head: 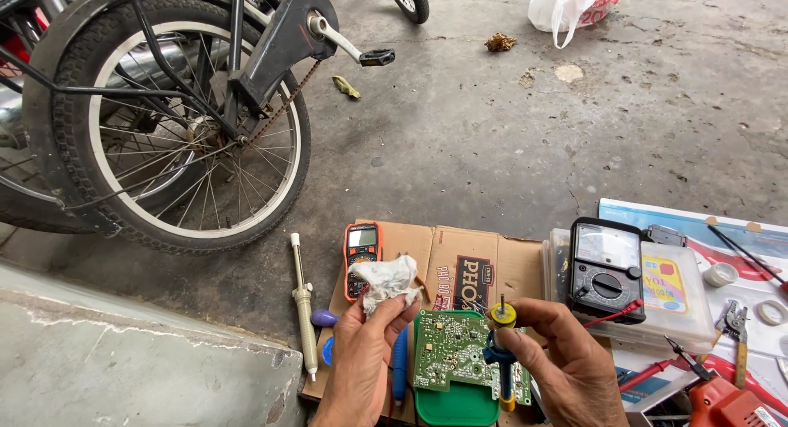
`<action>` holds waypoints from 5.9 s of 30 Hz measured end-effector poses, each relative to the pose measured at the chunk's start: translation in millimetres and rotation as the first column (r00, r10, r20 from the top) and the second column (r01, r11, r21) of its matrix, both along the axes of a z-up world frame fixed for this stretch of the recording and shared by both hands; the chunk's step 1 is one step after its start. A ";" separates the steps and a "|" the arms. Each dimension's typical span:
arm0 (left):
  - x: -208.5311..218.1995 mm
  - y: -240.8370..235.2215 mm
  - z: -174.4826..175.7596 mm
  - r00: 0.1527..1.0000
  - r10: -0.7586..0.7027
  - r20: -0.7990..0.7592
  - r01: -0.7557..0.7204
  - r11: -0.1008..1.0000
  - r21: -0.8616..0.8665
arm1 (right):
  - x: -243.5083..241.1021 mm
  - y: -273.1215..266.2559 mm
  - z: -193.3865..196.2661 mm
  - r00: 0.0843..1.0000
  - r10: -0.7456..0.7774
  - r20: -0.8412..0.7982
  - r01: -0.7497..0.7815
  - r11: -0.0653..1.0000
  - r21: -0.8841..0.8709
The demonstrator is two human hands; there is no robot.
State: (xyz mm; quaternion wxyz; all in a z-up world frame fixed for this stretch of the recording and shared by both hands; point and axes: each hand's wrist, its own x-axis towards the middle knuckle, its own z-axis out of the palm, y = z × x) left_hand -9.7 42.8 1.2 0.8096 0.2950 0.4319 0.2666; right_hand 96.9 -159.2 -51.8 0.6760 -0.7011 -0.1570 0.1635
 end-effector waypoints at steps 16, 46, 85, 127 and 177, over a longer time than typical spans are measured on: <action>3.9 -33.3 41.9 0.953 -0.255 0.161 0.277 0.952 -0.129 | -0.7 7.3 12.7 0.993 0.090 -0.077 -0.098 0.991 -0.095; -18.9 -11.6 -13.7 0.776 -0.619 0.123 0.630 0.767 -0.118 | 2.6 -0.2 27.0 0.524 0.434 0.733 -0.314 0.898 -0.307; -17.7 -32.9 13.6 0.668 -0.743 -0.049 0.739 0.654 0.161 | 11.5 -36.4 23.5 0.852 0.417 -0.317 -0.426 0.904 0.044; -9.0 -40.3 23.2 0.907 -0.414 0.085 0.417 0.844 -0.338 | 5.3 -13.3 7.5 0.584 0.319 0.746 -0.079 0.937 -0.339; -24.5 -30.8 19.5 0.695 -0.717 -0.054 0.718 0.689 0.098 | 12.0 -30.3 38.8 0.896 0.398 -0.196 -0.432 0.883 -0.182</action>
